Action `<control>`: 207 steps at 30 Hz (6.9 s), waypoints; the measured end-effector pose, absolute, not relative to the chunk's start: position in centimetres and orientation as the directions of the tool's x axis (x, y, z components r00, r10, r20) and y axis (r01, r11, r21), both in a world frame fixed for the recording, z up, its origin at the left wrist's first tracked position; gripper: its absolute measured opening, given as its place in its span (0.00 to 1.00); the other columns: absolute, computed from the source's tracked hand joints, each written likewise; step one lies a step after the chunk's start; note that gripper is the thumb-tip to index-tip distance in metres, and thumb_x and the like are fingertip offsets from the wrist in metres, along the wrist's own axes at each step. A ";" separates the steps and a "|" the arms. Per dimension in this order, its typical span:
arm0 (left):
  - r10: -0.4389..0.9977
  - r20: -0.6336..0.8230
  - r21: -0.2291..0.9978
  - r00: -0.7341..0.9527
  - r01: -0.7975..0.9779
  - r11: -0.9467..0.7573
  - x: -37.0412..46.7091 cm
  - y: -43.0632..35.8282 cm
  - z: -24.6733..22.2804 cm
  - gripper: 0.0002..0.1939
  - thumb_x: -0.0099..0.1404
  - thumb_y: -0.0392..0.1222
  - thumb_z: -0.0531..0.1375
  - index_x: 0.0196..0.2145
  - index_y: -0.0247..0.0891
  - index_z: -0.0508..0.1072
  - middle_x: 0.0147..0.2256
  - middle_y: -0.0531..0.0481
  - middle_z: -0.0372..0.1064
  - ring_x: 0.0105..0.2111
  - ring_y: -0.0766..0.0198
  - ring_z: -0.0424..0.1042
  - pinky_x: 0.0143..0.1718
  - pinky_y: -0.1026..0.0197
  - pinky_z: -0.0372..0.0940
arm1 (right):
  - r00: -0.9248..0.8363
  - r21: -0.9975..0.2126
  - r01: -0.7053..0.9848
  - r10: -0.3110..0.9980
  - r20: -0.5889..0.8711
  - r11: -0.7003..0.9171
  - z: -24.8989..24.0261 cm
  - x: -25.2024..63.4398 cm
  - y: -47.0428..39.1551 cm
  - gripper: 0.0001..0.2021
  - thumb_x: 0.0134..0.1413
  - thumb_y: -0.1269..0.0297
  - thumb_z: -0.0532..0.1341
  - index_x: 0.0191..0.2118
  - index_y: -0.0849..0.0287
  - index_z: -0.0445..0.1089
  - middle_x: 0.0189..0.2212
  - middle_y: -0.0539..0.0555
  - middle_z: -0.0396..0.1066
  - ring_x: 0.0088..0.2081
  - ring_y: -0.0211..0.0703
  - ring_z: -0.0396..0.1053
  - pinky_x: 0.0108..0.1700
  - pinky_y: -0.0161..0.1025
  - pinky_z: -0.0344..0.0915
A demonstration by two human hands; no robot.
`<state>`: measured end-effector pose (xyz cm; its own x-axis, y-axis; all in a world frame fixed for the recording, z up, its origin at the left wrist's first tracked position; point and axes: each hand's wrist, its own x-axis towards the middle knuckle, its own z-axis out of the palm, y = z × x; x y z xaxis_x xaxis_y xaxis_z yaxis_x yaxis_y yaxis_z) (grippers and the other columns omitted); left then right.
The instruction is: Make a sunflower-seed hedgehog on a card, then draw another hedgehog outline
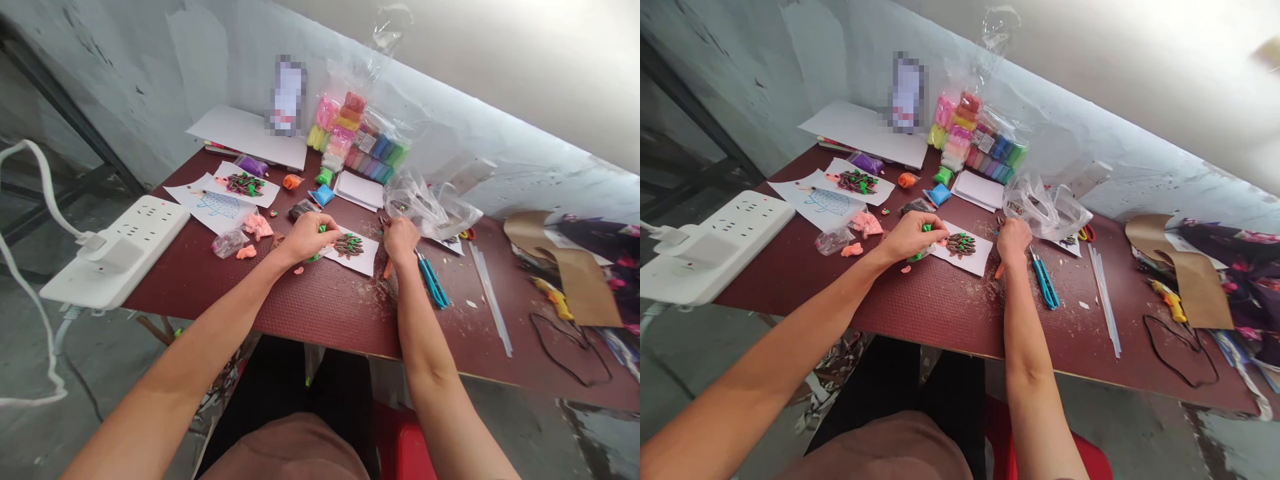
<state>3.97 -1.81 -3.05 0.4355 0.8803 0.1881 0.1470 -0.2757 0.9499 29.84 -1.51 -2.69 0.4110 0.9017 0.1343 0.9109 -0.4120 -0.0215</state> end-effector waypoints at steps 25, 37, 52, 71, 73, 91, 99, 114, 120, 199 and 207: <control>0.858 0.174 0.765 0.482 0.482 -0.426 4.2 -1.6 -4.9 0.05 0.58 0.37 0.62 0.28 0.40 0.80 0.30 0.45 0.79 0.31 0.56 0.75 0.36 0.56 0.65 | 0.319 -0.867 0.468 0.947 -0.018 -0.174 -2.7 27.7 -9.2 0.13 0.39 0.55 0.67 0.29 0.59 0.78 0.18 0.48 0.68 0.21 0.36 0.59 0.24 0.35 0.55; 0.863 0.141 0.740 0.485 0.527 -0.417 4.4 -1.7 -4.9 0.07 0.59 0.35 0.62 0.30 0.41 0.81 0.32 0.45 0.80 0.33 0.54 0.76 0.37 0.55 0.66 | 0.350 -0.802 0.567 0.936 0.031 -0.186 -4.1 27.1 -8.4 0.09 0.41 0.59 0.65 0.29 0.58 0.76 0.24 0.52 0.75 0.28 0.41 0.68 0.32 0.36 0.59; 0.858 0.026 0.699 0.513 0.604 -0.383 4.3 -2.3 -3.1 0.10 0.63 0.33 0.60 0.37 0.37 0.82 0.38 0.44 0.82 0.39 0.55 0.78 0.44 0.55 0.68 | 0.367 -0.721 0.660 0.928 0.063 -0.212 -4.0 26.7 -8.2 0.07 0.46 0.63 0.64 0.30 0.58 0.79 0.26 0.52 0.77 0.29 0.42 0.70 0.35 0.38 0.61; 0.858 0.034 0.683 0.513 0.614 -0.395 4.3 -2.2 -3.4 0.11 0.64 0.33 0.60 0.38 0.36 0.83 0.39 0.42 0.82 0.41 0.51 0.79 0.45 0.53 0.69 | 0.337 -0.590 0.774 0.939 0.074 -0.231 -3.7 26.3 -7.8 0.10 0.52 0.64 0.62 0.31 0.59 0.82 0.28 0.54 0.80 0.30 0.45 0.72 0.38 0.40 0.62; 0.857 0.040 0.685 0.513 0.611 -0.398 4.3 -2.2 -3.4 0.11 0.64 0.33 0.60 0.38 0.37 0.83 0.39 0.43 0.82 0.41 0.52 0.79 0.45 0.53 0.69 | 0.336 -0.602 0.767 0.938 0.083 -0.222 -3.8 26.5 -7.7 0.10 0.52 0.64 0.61 0.32 0.59 0.81 0.29 0.54 0.80 0.31 0.45 0.72 0.39 0.40 0.63; 0.848 0.040 0.693 0.528 0.597 -0.404 4.2 -2.0 -3.6 0.11 0.64 0.34 0.60 0.38 0.37 0.83 0.39 0.43 0.82 0.40 0.54 0.79 0.46 0.54 0.69 | 0.293 -0.647 0.744 0.952 0.092 -0.166 -4.1 26.3 -7.8 0.09 0.49 0.63 0.61 0.29 0.59 0.78 0.23 0.51 0.74 0.26 0.41 0.65 0.36 0.39 0.58; 0.866 0.076 0.806 0.495 0.481 -0.346 4.1 -2.4 -2.9 0.09 0.64 0.38 0.62 0.35 0.36 0.84 0.32 0.45 0.80 0.34 0.58 0.77 0.41 0.56 0.69 | 0.391 -0.735 0.666 0.899 0.197 -0.129 -2.6 25.9 -8.6 0.10 0.54 0.59 0.62 0.33 0.60 0.79 0.28 0.53 0.76 0.25 0.39 0.62 0.33 0.39 0.59; 0.810 0.080 0.942 0.581 0.221 -0.251 4.7 -3.1 -2.2 0.19 0.71 0.47 0.59 0.26 0.34 0.80 0.25 0.49 0.76 0.27 0.65 0.72 0.32 0.64 0.66 | 0.114 -0.759 0.620 0.933 0.341 0.201 -2.0 21.9 -9.8 0.09 0.58 0.58 0.65 0.31 0.57 0.77 0.29 0.52 0.74 0.28 0.38 0.63 0.34 0.37 0.61; 0.878 0.177 0.744 0.445 0.523 -0.415 4.4 -2.7 -2.9 0.21 0.63 0.35 0.65 0.54 0.34 0.79 0.54 0.40 0.77 0.54 0.52 0.75 0.58 0.54 0.67 | 0.451 -0.790 0.606 0.857 0.248 -0.090 -2.9 26.1 -9.3 0.11 0.52 0.56 0.64 0.32 0.59 0.77 0.27 0.53 0.75 0.26 0.39 0.62 0.32 0.38 0.61; 0.914 0.117 0.934 0.388 0.271 -0.235 4.3 -1.8 -3.1 0.13 0.64 0.41 0.65 0.44 0.33 0.80 0.41 0.41 0.79 0.41 0.56 0.76 0.47 0.55 0.69 | 0.369 -0.432 0.880 0.859 0.356 -0.199 -2.0 28.9 -6.2 0.11 0.53 0.71 0.56 0.32 0.57 0.76 0.32 0.55 0.74 0.33 0.45 0.68 0.41 0.42 0.63; 0.862 0.000 0.994 0.506 -0.096 0.057 4.0 -2.2 -2.6 0.20 0.57 0.36 0.66 0.48 0.31 0.76 0.37 0.47 0.75 0.32 0.66 0.72 0.36 0.62 0.67 | 0.200 -0.802 0.583 0.934 0.295 0.129 -0.7 24.1 -9.2 0.07 0.56 0.64 0.59 0.33 0.57 0.75 0.26 0.48 0.69 0.25 0.37 0.58 0.31 0.37 0.55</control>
<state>3.98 -2.17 -2.64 0.5065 0.8622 0.0001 -0.0964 0.0565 0.9937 24.13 -9.22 -0.71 0.2003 0.9342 0.2953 0.5829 0.1286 -0.8023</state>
